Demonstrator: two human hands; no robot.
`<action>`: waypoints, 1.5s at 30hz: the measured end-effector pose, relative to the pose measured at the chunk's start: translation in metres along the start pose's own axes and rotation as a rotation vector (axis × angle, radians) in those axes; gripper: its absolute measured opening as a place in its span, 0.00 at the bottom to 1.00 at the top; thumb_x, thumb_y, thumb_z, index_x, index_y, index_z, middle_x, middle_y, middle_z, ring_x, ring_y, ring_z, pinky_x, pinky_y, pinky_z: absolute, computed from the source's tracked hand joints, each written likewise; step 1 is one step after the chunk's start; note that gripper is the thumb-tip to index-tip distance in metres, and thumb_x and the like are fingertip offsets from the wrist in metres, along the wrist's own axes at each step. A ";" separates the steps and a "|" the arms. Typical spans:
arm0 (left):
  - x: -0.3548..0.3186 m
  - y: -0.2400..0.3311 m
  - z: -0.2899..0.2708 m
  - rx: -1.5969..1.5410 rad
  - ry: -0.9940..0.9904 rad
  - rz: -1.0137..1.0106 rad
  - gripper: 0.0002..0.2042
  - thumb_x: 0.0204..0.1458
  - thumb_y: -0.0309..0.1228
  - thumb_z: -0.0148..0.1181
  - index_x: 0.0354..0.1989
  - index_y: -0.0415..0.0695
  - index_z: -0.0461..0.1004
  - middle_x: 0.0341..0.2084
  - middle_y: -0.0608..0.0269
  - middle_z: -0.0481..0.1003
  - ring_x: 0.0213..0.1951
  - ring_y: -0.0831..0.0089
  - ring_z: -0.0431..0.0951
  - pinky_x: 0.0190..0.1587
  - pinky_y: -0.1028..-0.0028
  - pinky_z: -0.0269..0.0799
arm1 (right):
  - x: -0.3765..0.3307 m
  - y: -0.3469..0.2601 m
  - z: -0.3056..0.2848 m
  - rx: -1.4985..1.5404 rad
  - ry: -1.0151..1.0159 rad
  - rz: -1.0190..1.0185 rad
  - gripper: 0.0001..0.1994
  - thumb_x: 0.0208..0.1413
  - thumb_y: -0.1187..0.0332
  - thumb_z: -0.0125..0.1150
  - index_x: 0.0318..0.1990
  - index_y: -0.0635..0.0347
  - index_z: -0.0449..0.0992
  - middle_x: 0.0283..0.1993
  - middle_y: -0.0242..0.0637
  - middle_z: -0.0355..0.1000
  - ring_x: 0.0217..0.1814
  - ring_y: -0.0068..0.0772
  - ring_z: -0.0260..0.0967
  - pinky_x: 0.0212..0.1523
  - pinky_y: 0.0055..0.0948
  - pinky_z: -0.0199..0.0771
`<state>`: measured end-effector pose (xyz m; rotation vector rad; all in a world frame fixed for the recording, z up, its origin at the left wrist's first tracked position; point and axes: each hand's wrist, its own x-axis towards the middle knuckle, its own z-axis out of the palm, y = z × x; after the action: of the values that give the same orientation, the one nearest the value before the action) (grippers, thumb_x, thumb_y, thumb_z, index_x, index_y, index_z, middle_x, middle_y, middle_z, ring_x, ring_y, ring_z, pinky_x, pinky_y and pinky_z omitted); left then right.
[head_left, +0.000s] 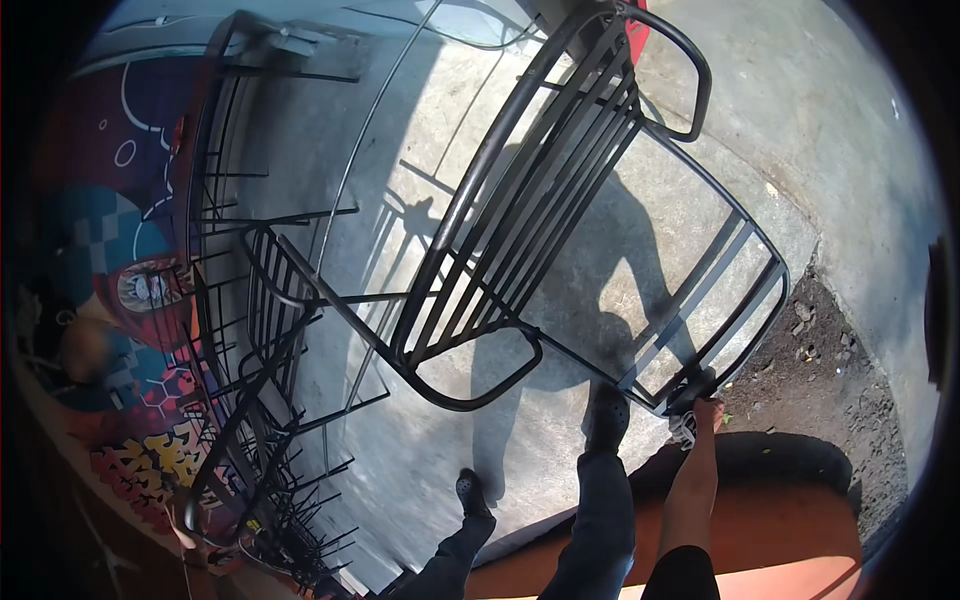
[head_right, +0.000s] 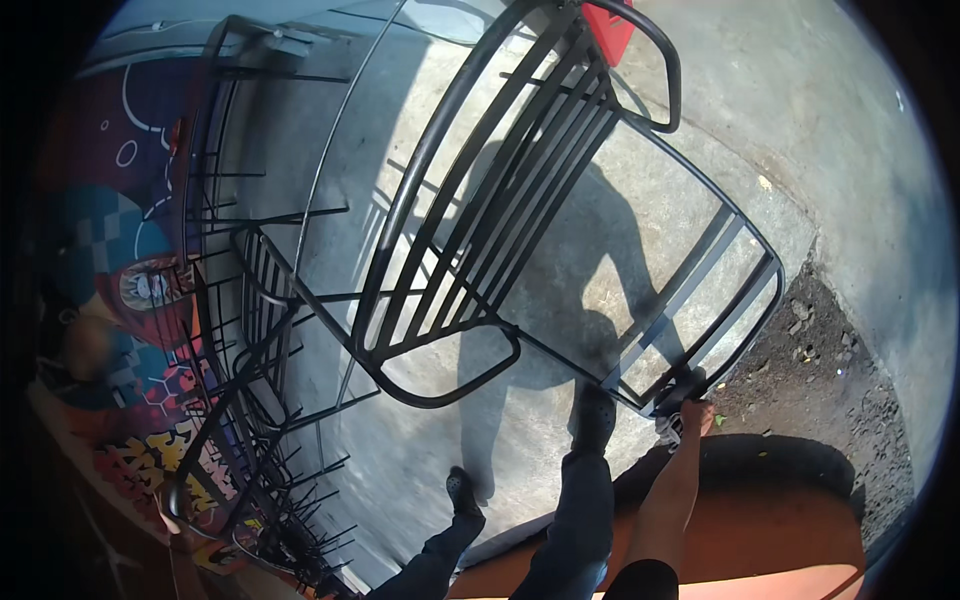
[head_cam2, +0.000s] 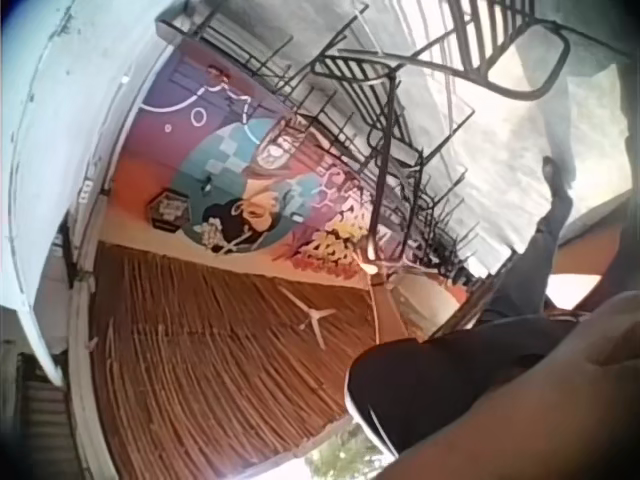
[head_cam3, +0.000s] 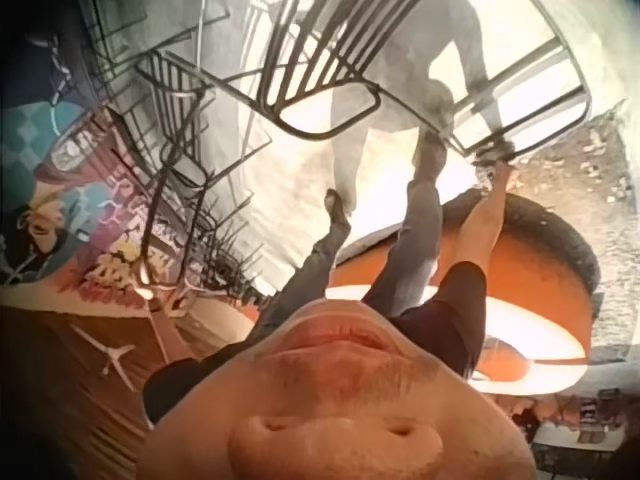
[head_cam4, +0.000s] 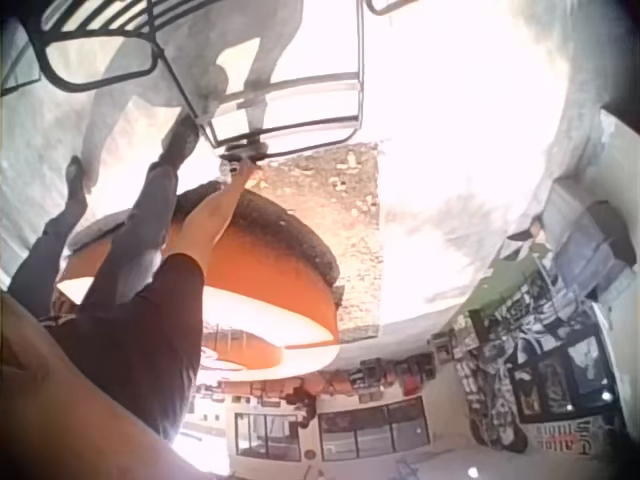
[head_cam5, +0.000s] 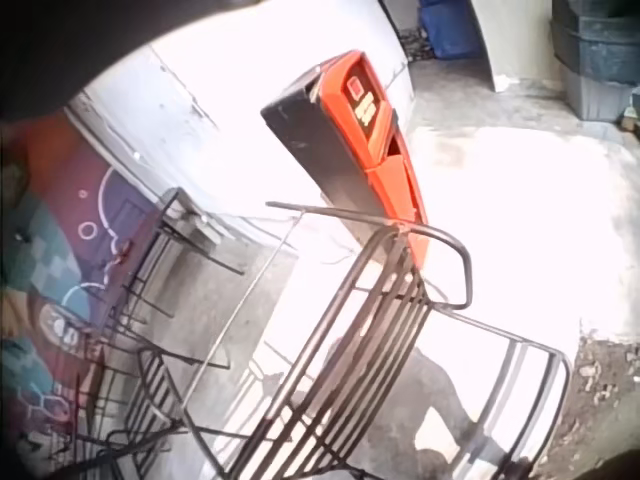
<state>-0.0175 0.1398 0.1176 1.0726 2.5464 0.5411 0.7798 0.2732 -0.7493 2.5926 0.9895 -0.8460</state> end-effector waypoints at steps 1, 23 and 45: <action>0.004 -0.008 0.006 -0.025 0.012 0.006 0.16 0.64 0.40 0.41 0.45 0.40 0.68 0.39 0.57 0.71 0.40 0.65 0.72 0.43 0.67 0.69 | 0.018 0.011 0.002 0.037 0.015 -0.114 0.24 0.44 0.47 0.62 0.32 0.63 0.74 0.37 0.50 0.77 0.44 0.52 0.76 0.43 0.43 0.77; -0.012 -0.066 0.046 -0.026 0.077 -0.104 0.15 0.64 0.41 0.42 0.38 0.42 0.71 0.33 0.59 0.72 0.33 0.67 0.73 0.37 0.69 0.70 | -0.030 0.004 -0.016 0.317 -0.177 -0.109 0.19 0.40 0.57 0.68 0.36 0.62 0.78 0.34 0.41 0.78 0.39 0.39 0.76 0.43 0.37 0.73; -0.025 0.105 0.155 0.148 0.201 -0.202 0.08 0.41 0.32 0.56 0.18 0.41 0.77 0.16 0.52 0.75 0.22 0.52 0.76 0.27 0.61 0.71 | -0.392 -0.192 -0.393 0.671 -0.695 -0.311 0.06 0.48 0.75 0.65 0.32 0.67 0.80 0.29 0.35 0.77 0.26 0.22 0.71 0.29 0.25 0.71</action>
<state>0.1300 0.2225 0.0340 0.8295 2.8684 0.4312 0.5850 0.3678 -0.2033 2.2582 0.9996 -2.2838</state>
